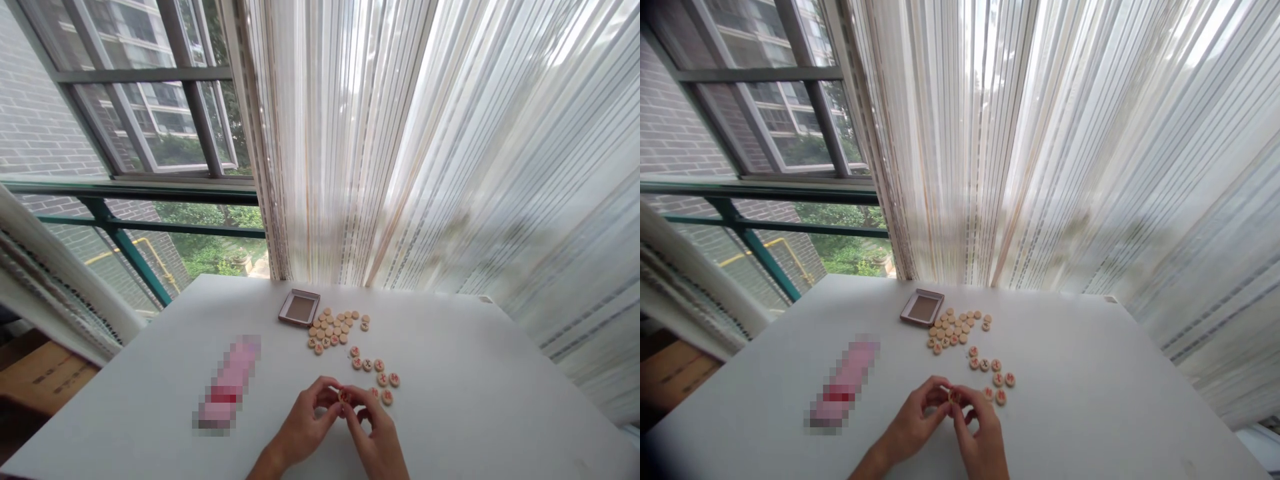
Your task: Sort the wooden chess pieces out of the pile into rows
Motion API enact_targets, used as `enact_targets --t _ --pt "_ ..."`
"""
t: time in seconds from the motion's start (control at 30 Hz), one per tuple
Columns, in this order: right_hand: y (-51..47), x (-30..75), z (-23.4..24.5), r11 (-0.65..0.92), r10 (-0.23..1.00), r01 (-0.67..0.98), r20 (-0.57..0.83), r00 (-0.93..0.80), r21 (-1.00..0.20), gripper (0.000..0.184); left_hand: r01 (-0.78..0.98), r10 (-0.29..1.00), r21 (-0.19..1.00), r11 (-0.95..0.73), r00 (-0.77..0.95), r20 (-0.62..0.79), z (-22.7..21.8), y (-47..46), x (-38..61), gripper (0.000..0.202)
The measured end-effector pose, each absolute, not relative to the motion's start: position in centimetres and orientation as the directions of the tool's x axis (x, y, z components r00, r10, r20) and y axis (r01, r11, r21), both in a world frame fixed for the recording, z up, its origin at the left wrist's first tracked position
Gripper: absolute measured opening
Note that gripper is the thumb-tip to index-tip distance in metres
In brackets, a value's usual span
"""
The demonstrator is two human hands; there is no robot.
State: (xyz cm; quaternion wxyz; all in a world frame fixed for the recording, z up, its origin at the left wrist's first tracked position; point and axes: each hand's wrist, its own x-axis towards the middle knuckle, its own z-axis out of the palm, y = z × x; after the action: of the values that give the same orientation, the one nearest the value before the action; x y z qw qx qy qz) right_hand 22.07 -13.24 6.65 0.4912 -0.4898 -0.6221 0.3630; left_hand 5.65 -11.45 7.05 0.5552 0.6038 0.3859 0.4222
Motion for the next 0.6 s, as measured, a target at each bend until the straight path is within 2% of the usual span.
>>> enact_targets --t 0.17,0.4,0.6 --pt "-14.5 20.7 5.9 0.232 0.970 0.239 0.243 0.018 -0.943 0.025 0.063 0.940 0.992 -0.108 0.330 0.081 7.0 -12.5 4.8 0.027" --pt "-15.3 19.6 2.6 0.068 0.998 -0.053 0.068 0.005 -0.996 0.030 0.139 0.940 0.978 -0.156 0.326 0.104 6.0 -13.2 4.6 0.022" --pt "-15.1 19.7 2.8 0.057 0.998 -0.099 0.056 0.005 -0.994 0.025 0.184 0.919 0.956 -0.227 0.365 0.148 6.4 -13.2 4.6 0.020"
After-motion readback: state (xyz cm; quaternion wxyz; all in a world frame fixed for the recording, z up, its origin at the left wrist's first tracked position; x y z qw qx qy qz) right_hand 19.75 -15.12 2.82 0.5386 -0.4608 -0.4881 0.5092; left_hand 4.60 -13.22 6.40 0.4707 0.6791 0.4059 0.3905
